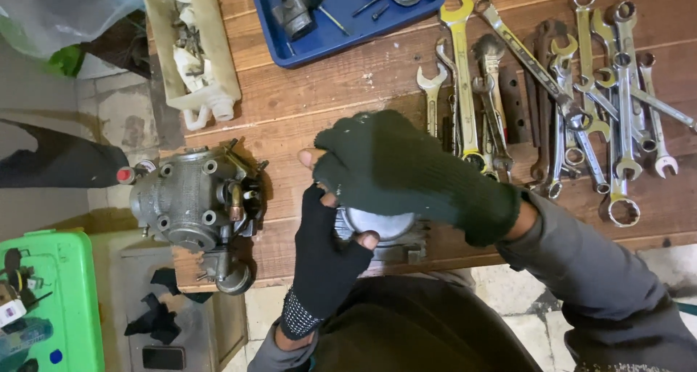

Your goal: The person assembles a small engine by hand, placing a gear into the crankcase and then fitting a circular metal cover over the opening. The person rotates the assembled unit to check the fit and alignment of the cover.

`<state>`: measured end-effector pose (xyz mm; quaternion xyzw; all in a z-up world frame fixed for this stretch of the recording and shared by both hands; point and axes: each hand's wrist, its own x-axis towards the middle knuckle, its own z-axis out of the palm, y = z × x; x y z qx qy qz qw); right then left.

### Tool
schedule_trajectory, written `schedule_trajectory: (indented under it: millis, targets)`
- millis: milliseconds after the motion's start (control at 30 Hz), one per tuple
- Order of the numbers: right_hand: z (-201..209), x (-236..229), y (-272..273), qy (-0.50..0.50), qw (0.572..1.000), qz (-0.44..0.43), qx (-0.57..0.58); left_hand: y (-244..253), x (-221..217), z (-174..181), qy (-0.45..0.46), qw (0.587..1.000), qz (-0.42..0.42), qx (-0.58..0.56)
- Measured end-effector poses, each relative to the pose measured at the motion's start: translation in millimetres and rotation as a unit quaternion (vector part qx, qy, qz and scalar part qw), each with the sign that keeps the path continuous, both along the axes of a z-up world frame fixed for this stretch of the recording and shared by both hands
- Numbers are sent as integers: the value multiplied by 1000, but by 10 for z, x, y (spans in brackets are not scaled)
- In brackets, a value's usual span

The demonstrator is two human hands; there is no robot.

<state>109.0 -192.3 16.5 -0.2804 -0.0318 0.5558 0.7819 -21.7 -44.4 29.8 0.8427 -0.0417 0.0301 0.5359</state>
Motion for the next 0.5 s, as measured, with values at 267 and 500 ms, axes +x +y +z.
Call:
schedule_trajectory:
  millis: [267, 500]
  targets:
    - [851, -67, -17, -445, 808, -26, -386, -8, -74, -14, 37, 999, 15, -26]
    - [-326, 194, -573, -373, 903, -160, -141, -13, -91, -21, 51, 996, 48, -59]
